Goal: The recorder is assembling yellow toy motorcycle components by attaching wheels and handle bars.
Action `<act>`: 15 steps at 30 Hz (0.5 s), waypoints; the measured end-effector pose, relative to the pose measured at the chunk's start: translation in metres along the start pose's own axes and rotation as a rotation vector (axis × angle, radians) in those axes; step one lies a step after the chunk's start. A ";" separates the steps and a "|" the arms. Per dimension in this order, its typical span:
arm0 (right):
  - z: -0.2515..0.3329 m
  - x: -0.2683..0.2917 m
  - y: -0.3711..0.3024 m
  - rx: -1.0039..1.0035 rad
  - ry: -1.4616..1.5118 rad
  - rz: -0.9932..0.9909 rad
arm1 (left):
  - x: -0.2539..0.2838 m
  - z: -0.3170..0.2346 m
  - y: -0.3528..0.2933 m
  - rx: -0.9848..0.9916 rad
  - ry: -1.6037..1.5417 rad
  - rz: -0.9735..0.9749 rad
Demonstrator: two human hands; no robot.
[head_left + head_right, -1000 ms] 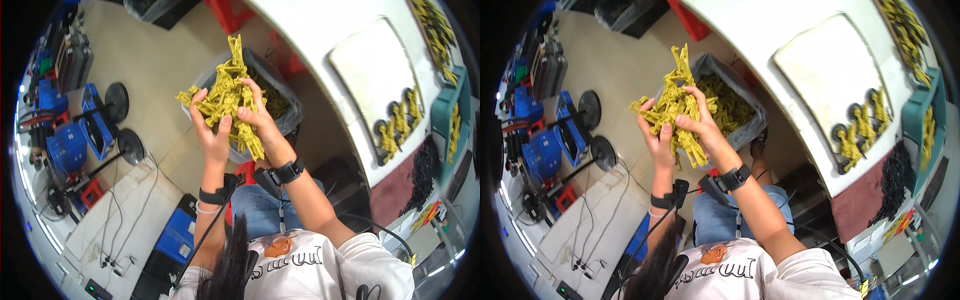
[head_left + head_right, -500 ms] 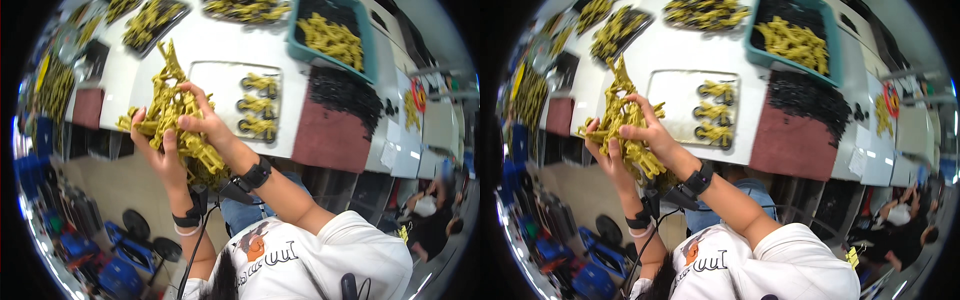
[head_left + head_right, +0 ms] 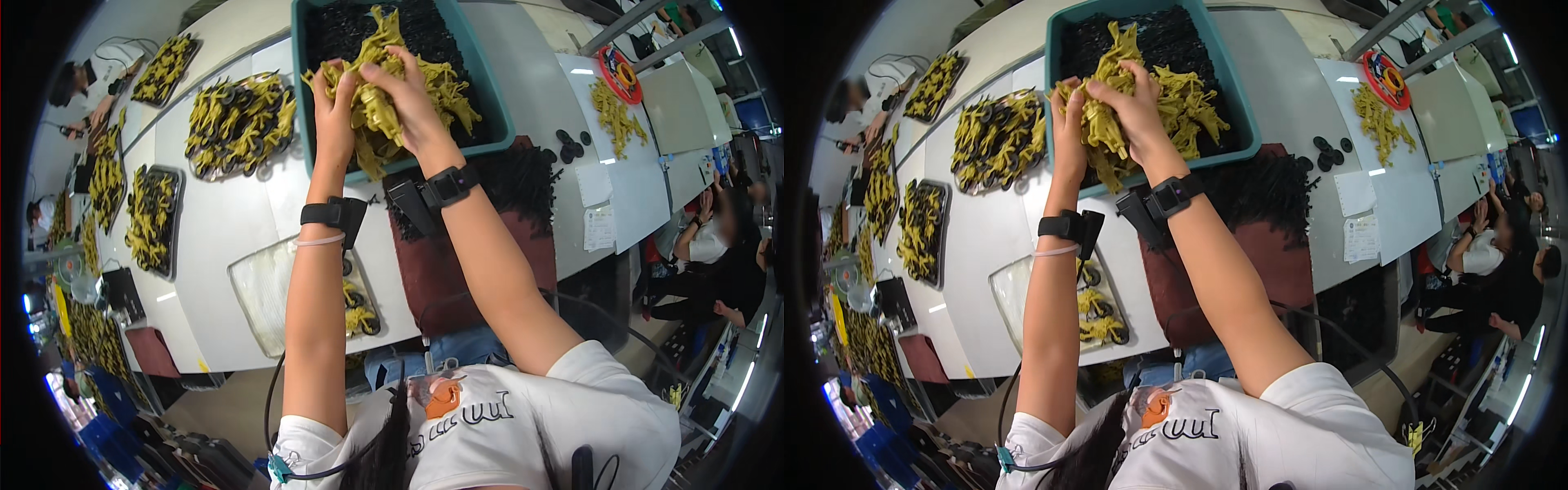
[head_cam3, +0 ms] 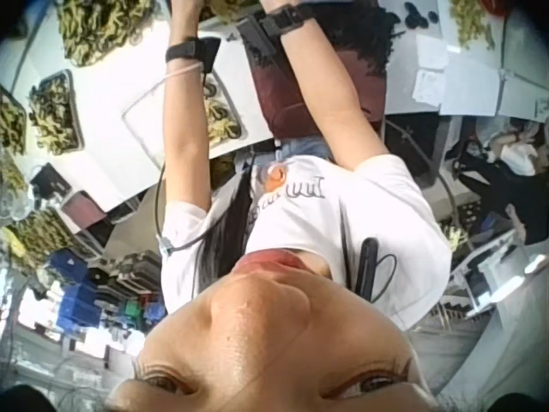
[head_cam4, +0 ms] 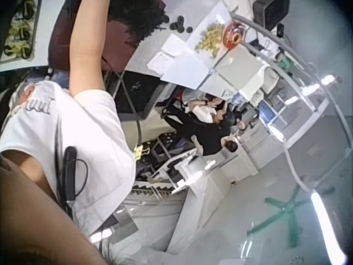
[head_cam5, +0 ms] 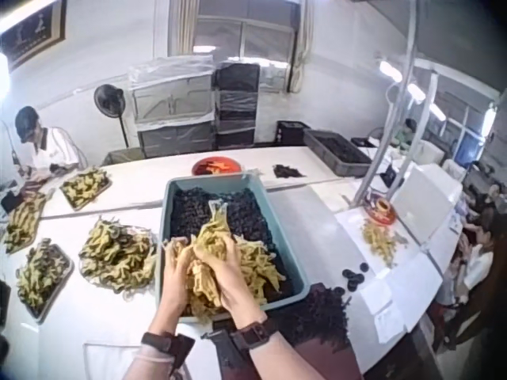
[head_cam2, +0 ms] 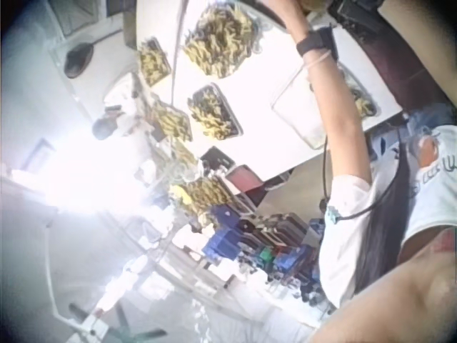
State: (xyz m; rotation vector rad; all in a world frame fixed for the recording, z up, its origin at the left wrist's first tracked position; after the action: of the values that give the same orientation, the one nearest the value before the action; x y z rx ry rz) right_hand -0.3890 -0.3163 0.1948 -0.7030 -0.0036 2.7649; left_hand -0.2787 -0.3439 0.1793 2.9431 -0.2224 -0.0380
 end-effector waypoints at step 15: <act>0.027 0.086 0.046 -0.084 -1.508 -0.130 | 0.011 0.039 0.015 0.180 0.873 0.133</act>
State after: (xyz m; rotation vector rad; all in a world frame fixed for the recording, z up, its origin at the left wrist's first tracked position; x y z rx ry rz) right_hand -0.4863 -0.3345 0.1746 1.3591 -0.4309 2.4548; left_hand -0.2720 -0.3673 0.1433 2.7795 -0.2851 1.2931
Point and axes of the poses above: each hand's wrist, its own y-axis towards the middle knuckle, its own x-axis out of the back of the hand, z = x × y, the point moved 1 cm from there along y, towards the middle knuckle, and after that the axes turned 5 degrees about y, right-handed, at the moved point
